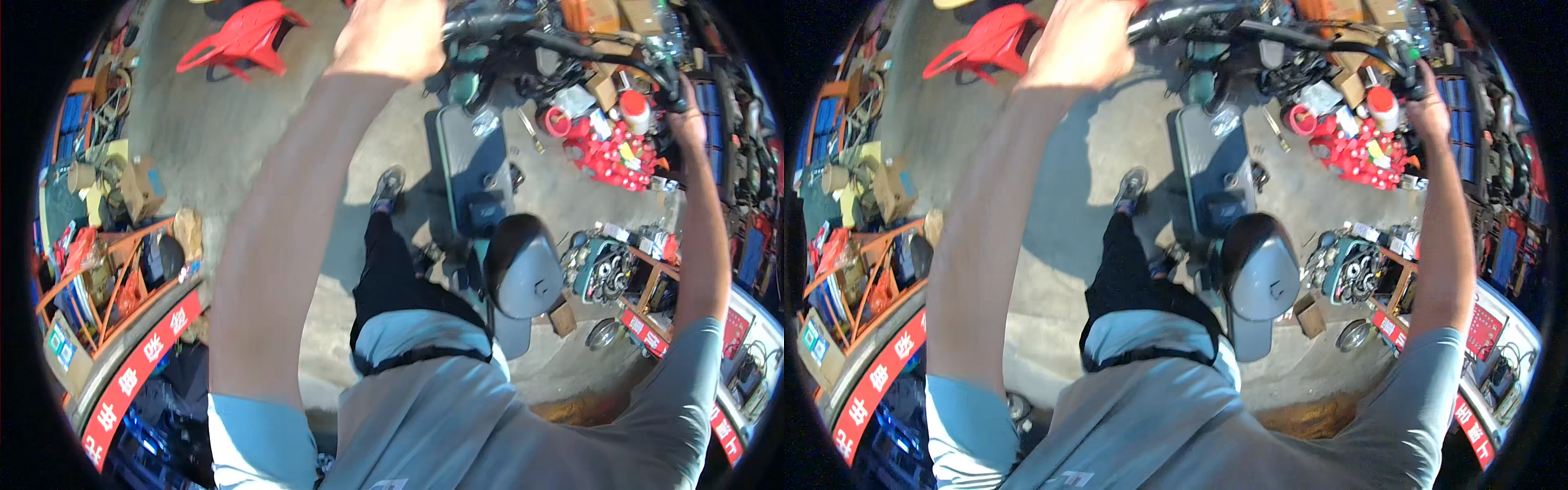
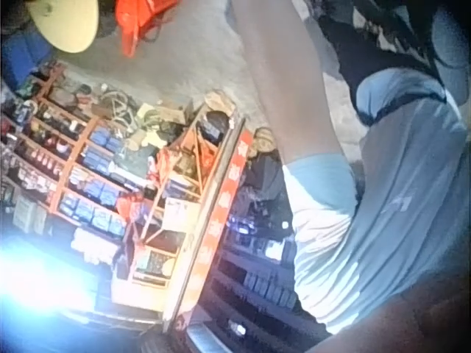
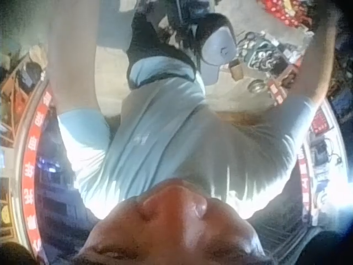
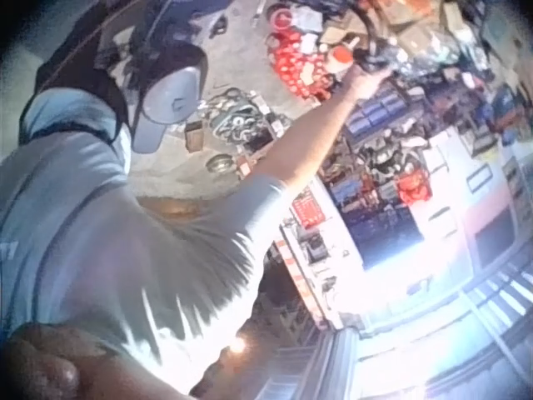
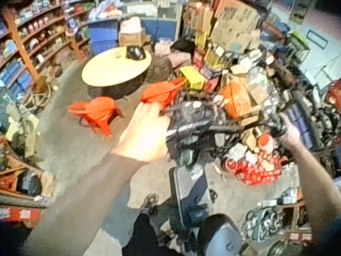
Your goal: Repairing or maintaining components of an electric scooter.
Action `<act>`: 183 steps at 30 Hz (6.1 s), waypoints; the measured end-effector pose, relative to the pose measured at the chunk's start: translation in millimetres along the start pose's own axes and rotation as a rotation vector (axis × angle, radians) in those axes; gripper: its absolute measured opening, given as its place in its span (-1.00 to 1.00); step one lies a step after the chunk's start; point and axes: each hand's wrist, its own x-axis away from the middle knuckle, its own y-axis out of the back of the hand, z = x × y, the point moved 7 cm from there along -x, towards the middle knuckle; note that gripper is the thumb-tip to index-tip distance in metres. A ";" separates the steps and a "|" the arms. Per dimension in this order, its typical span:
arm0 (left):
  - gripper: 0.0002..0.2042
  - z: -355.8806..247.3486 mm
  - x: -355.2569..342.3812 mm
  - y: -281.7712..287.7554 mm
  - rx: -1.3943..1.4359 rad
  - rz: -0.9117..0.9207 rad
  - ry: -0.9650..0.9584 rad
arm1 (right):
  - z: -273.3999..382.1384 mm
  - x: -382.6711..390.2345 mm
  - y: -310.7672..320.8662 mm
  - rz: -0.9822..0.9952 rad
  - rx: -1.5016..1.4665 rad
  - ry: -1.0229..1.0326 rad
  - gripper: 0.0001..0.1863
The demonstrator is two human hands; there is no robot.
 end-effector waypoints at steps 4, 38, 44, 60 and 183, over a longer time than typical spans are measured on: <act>-0.68 13.3 12.2 -13.1 -0.106 0.005 0.017 | 43.7 14.3 -9.8 -0.022 -0.002 -0.066 -0.19; -0.71 -13.0 -10.5 -3.1 -0.073 0.188 0.124 | 53.3 25.0 12.7 0.067 0.078 -0.264 -0.04; -0.74 -8.7 -5.0 -3.2 -0.082 0.127 0.106 | 61.7 22.1 14.8 0.145 0.099 -0.282 -0.07; -0.72 -8.7 0.4 -3.2 -0.108 0.142 0.127 | 63.8 21.6 16.9 0.117 0.056 -0.258 -0.05; -0.62 34.8 -17.7 -24.6 -0.147 0.101 0.100 | 30.6 -82.2 -19.5 0.145 -0.128 -0.026 -0.08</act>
